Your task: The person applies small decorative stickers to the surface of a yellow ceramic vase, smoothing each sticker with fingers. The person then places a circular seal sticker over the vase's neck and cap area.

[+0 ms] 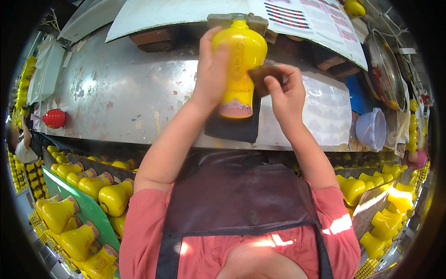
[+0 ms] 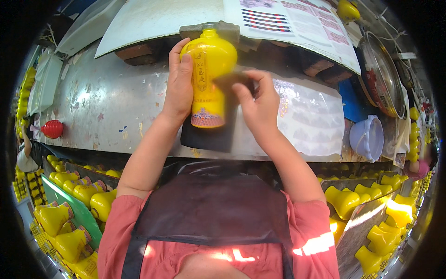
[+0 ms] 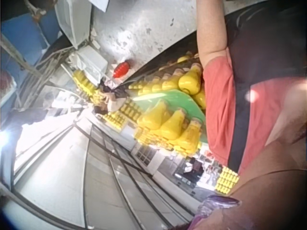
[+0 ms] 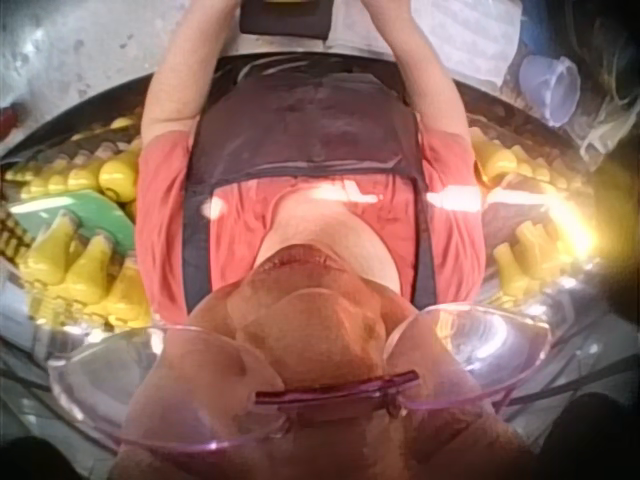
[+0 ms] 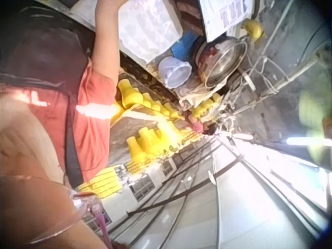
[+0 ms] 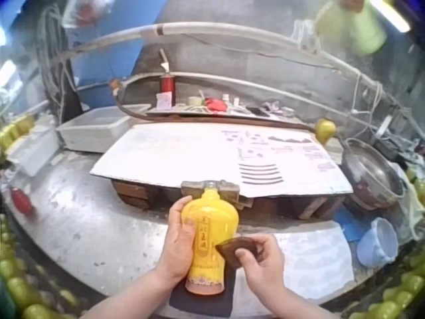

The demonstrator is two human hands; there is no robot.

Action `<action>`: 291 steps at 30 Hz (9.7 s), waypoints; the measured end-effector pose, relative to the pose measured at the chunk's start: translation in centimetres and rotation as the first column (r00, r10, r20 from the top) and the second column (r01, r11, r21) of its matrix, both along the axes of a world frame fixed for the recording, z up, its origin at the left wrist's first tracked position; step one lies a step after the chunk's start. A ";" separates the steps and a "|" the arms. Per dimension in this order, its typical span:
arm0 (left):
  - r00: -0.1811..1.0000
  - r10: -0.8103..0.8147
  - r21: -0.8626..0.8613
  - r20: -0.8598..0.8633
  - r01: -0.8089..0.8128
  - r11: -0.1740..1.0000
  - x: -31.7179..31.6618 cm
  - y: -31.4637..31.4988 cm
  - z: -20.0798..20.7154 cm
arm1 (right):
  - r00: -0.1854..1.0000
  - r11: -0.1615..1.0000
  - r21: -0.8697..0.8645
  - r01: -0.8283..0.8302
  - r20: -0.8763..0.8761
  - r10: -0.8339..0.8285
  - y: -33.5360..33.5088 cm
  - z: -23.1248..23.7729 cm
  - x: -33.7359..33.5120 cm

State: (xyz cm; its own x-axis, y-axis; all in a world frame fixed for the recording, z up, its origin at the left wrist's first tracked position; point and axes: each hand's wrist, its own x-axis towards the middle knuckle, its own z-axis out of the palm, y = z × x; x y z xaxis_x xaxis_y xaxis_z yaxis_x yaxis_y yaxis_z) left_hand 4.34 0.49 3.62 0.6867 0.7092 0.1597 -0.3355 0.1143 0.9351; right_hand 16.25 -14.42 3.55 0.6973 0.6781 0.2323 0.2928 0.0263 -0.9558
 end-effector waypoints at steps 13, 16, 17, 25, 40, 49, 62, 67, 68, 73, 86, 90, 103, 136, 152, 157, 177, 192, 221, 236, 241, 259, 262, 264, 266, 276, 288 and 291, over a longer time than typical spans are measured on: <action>0.953 0.269 0.390 -0.139 -0.197 0.900 0.6 1.0 -0.5 | 0.933 0.963 0.231 0.137 0.297 -0.204 1.9 1.5 0.9; 0.972 0.212 0.345 -0.103 -0.165 0.924 0.3 1.2 -0.2 | 0.723 0.977 0.209 -0.047 0.681 -0.111 0.8 2.9 -0.2; 0.974 0.208 0.354 -0.093 -0.163 0.921 0.2 1.2 0.0 | 0.701 0.961 0.195 -0.198 0.713 0.000 0.8 3.4 -0.8; 0.935 0.290 0.485 -0.203 -0.161 0.859 0.0 -0.1 0.2 | 0.833 0.991 0.121 0.062 0.541 -0.118 4.6 7.4 2.5; 0.907 0.391 0.673 -0.156 -0.192 0.714 1.2 1.8 2.7 | 0.791 0.990 -0.064 -0.125 0.596 0.139 7.5 9.6 3.8; 0.952 0.251 0.351 -0.173 -0.179 0.919 1.9 2.8 1.6 | 0.943 0.982 0.163 0.092 0.302 -0.139 6.3 7.3 4.1; 0.969 0.163 0.226 -0.183 -0.120 0.967 1.8 3.2 1.9 | 0.991 0.973 -0.230 -0.032 0.123 0.062 6.5 7.7 1.8; 0.943 0.298 0.535 -0.149 -0.177 0.826 1.9 2.5 2.2 | 0.979 0.965 -0.262 -0.023 0.191 0.075 5.9 7.0 1.6; 0.940 0.310 0.590 -0.144 -0.170 0.789 1.8 2.5 2.2 | 0.970 0.975 -0.220 -0.029 0.231 0.081 6.0 6.8 1.6; 0.944 0.315 0.686 -0.101 -0.164 0.709 1.6 3.1 2.0 | 0.987 0.961 -0.264 -0.087 0.105 0.118 6.5 6.6 2.7; 0.936 0.344 0.620 -0.076 -0.226 0.751 1.7 1.8 2.5 | 0.978 0.952 -0.226 -0.206 -0.034 0.204 5.9 7.5 2.2; 0.931 0.356 0.606 -0.080 -0.238 0.759 1.8 1.5 2.5 | 0.984 0.935 -0.306 -0.180 -0.043 0.176 5.8 7.3 2.5; 0.953 0.283 0.375 -0.108 -0.224 0.900 1.5 2.0 2.3 | 0.981 0.937 -0.328 -0.119 0.104 0.161 6.1 7.5 2.2; 0.998 -0.034 -0.186 0.048 0.042 0.982 0.1 2.4 3.8 | 0.255 0.960 0.064 -0.272 0.967 0.008 4.1 8.3 0.6; 0.948 0.280 0.540 -0.149 -0.160 0.826 0.9 2.1 1.3 | 0.369 0.931 -0.212 -0.296 0.874 0.316 0.7 8.3 -0.6; 0.964 0.227 0.447 -0.136 -0.144 0.883 0.9 2.4 0.0 | 0.479 0.872 -0.012 -0.489 0.832 0.280 0.5 6.3 0.9; 0.957 0.242 0.442 -0.160 -0.150 0.885 0.8 1.7 0.6 | 0.979 0.999 -0.023 0.022 0.202 -0.017 -0.3 2.4 0.2; 0.898 0.377 0.756 -0.225 -0.083 0.649 -0.5 0.7 1.4 | 0.779 0.998 -0.058 -0.015 0.625 0.048 6.8 9.8 3.9; 0.905 0.308 0.403 -0.293 -0.175 0.898 1.9 2.4 2.9 | 0.622 0.915 -0.403 -0.021 0.712 0.327 8.8 13.5 4.9; 0.989 0.136 0.103 -0.060 -0.130 0.986 1.4 2.4 1.2 | 0.551 0.840 -0.036 -0.542 0.740 0.386 -0.9 5.3 -0.8; 0.962 0.199 0.220 -0.187 -0.156 0.963 -0.3 -0.1 0.5 | 0.948 0.993 -0.017 -0.116 0.298 0.116 0.3 4.0 -0.1; 0.895 -0.040 0.420 -0.444 0.247 0.873 -5.8 -3.1 0.8 | 0.641 0.960 0.158 -0.233 0.767 0.029 -1.7 2.5 -2.7; 0.934 0.169 0.603 -0.314 0.059 0.795 -6.1 -3.7 0.6 | 0.865 0.983 0.136 -0.123 0.500 0.039 -2.1 2.7 -2.4; 0.903 0.336 0.771 -0.267 -0.010 0.637 -6.7 -3.9 0.6 | 0.917 0.982 0.140 0.126 0.362 -0.169 -1.7 3.3 -1.6; 0.873 0.398 0.797 -0.281 -0.019 0.604 -7.1 -3.9 0.5 | 0.745 0.994 0.081 0.070 0.659 -0.106 -1.6 3.8 -1.9; 0.873 0.400 0.847 -0.280 0.029 0.530 -7.2 -3.7 -0.7 | 0.565 0.996 0.042 -0.077 0.825 0.009 -2.2 3.8 -2.6; 0.855 0.330 0.756 -0.400 0.104 0.647 -7.1 -3.7 -0.8 | 0.946 0.996 -0.072 -0.056 -0.323 0.029 -4.9 7.0 8.0; 0.930 0.186 0.635 -0.318 0.064 0.770 -7.2 -3.5 -0.3 | 0.975 0.970 -0.241 -0.022 -0.221 -0.032 -5.0 8.1 12.2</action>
